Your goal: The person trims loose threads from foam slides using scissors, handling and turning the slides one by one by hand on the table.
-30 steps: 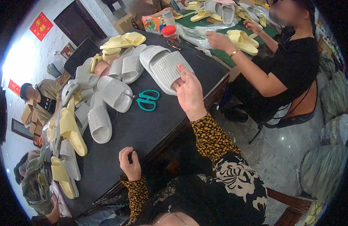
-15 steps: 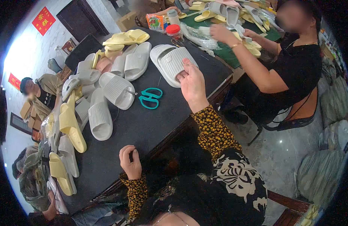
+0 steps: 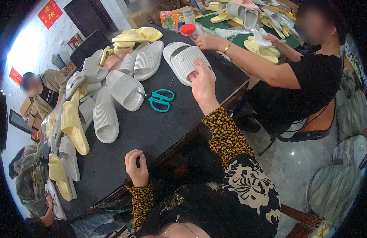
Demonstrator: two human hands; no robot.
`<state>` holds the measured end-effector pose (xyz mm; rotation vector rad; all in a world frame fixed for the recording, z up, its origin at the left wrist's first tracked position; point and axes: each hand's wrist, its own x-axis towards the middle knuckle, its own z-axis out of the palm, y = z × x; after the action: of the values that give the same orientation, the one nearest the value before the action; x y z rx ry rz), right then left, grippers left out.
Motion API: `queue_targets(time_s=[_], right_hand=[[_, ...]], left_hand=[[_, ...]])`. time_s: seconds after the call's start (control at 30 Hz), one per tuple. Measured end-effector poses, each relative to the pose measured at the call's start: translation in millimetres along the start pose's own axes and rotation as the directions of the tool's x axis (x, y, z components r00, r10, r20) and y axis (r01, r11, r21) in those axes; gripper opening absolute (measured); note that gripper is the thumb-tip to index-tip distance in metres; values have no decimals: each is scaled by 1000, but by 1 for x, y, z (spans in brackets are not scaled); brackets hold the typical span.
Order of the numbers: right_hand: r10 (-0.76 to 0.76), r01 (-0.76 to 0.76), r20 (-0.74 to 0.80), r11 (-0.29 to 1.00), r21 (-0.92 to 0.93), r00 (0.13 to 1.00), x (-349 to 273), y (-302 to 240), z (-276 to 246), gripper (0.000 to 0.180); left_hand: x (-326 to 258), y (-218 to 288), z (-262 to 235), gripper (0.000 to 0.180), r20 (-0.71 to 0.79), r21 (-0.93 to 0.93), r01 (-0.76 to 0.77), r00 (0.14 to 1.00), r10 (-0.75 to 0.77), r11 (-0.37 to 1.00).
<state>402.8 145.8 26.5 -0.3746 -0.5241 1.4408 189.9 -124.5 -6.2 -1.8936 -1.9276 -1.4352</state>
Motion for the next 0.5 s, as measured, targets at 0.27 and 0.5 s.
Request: queue_targets(time_s=[0.27, 0.5], right_hand=[[-12, 11, -42, 999, -30, 999, 16, 0, 3, 42], [-3, 2, -1, 990, -140, 1000, 29, 14, -4, 36]], left_hand=[[-1, -1, 1, 14, 10, -32, -1, 1000, 1, 999], [-5, 1, -2, 14, -12, -34, -6, 1000, 5, 999]])
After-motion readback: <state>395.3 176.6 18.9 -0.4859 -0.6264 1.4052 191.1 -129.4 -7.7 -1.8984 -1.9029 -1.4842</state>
